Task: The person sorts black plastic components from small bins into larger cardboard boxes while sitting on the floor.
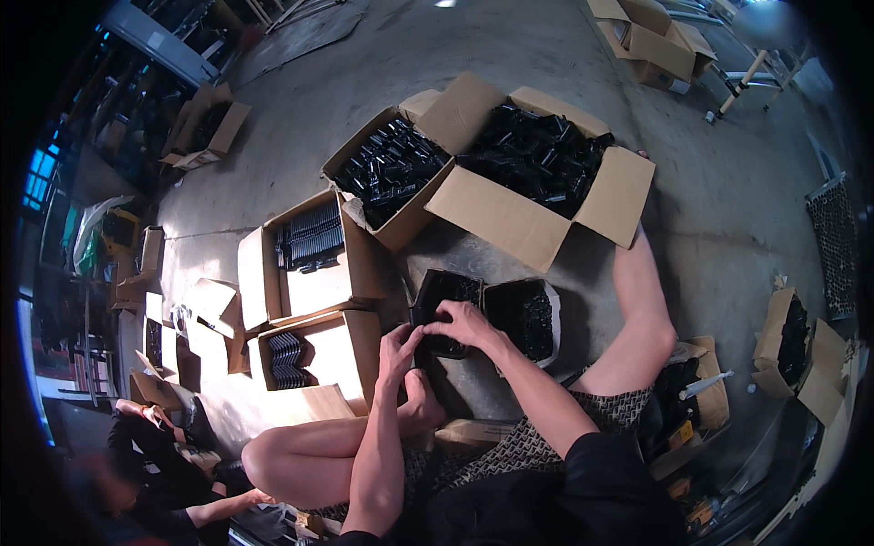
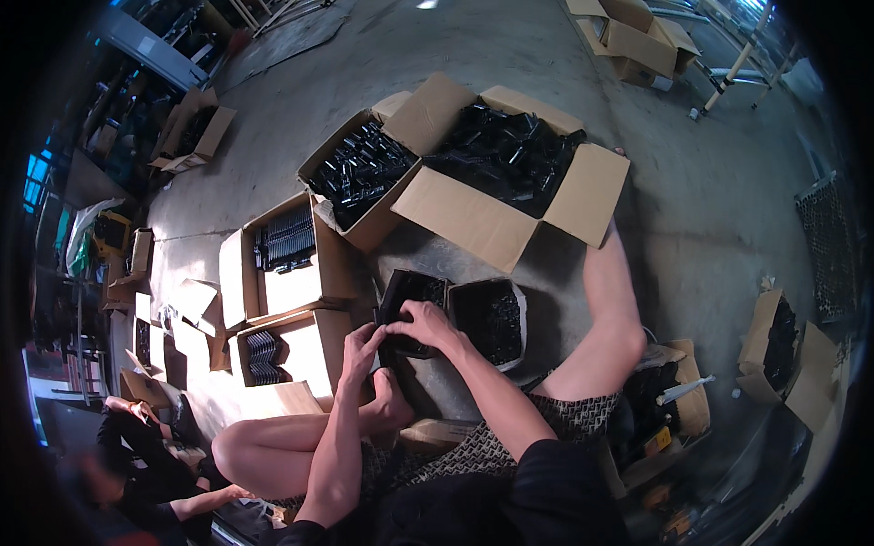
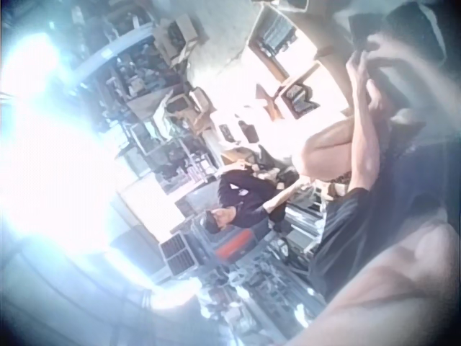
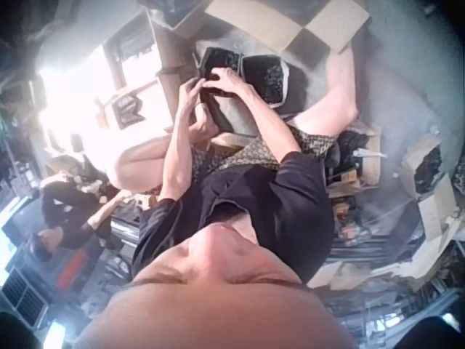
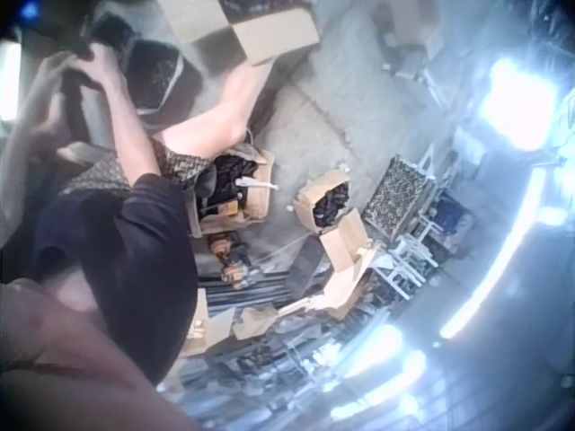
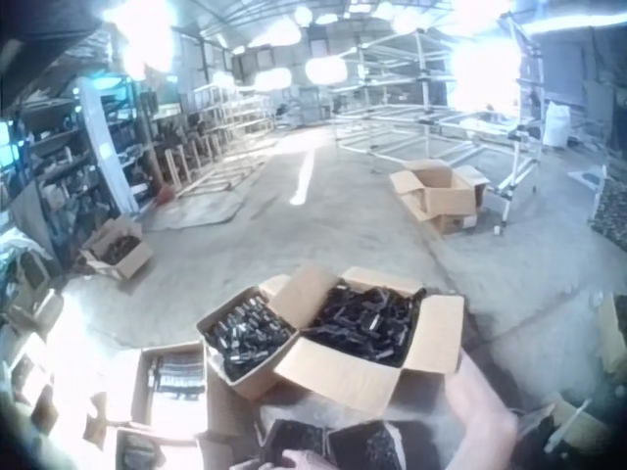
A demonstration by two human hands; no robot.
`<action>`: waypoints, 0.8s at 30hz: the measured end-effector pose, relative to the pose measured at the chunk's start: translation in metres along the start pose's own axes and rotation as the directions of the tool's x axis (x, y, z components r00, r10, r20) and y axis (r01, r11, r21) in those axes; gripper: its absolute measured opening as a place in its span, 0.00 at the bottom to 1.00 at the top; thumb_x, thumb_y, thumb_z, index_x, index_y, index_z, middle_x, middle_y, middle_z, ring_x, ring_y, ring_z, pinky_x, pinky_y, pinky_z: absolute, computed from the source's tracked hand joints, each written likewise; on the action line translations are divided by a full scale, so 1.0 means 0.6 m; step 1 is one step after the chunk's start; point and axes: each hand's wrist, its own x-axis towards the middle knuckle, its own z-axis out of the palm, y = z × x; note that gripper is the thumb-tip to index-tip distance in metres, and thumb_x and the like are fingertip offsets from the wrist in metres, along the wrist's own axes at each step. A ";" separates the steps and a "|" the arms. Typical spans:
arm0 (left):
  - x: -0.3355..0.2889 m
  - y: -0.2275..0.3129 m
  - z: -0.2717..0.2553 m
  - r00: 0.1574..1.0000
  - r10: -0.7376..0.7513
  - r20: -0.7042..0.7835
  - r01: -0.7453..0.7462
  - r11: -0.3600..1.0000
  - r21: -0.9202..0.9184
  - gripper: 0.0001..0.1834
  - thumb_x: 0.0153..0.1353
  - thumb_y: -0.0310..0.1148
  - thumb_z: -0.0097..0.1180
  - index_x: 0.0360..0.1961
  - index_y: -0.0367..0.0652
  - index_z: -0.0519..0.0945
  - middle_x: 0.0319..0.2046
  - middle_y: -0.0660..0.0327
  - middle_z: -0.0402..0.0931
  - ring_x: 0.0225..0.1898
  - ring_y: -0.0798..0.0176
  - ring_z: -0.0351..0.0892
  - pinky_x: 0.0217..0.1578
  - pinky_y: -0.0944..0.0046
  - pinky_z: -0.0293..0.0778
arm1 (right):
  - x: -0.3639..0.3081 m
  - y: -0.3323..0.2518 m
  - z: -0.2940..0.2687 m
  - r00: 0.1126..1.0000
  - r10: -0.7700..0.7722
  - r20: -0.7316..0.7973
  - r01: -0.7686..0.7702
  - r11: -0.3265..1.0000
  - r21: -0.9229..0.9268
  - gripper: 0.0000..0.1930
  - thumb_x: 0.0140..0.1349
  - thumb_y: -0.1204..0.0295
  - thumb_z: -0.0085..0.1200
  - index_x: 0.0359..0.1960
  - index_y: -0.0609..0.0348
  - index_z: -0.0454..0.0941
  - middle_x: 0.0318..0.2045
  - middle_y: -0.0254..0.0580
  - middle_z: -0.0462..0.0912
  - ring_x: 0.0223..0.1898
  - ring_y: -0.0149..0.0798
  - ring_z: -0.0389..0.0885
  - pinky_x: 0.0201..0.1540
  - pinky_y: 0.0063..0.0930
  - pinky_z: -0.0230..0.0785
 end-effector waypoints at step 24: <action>0.003 0.023 0.049 0.960 0.277 -0.034 -0.189 0.734 0.652 0.18 0.51 0.40 0.67 0.39 0.40 0.82 0.33 0.50 0.83 0.38 0.46 0.80 0.40 0.53 0.76 | 0.007 -0.012 -0.028 0.978 -0.179 -0.106 0.198 0.958 0.206 0.11 0.59 0.72 0.57 0.42 0.60 0.80 0.36 0.49 0.85 0.36 0.44 0.86 0.41 0.34 0.78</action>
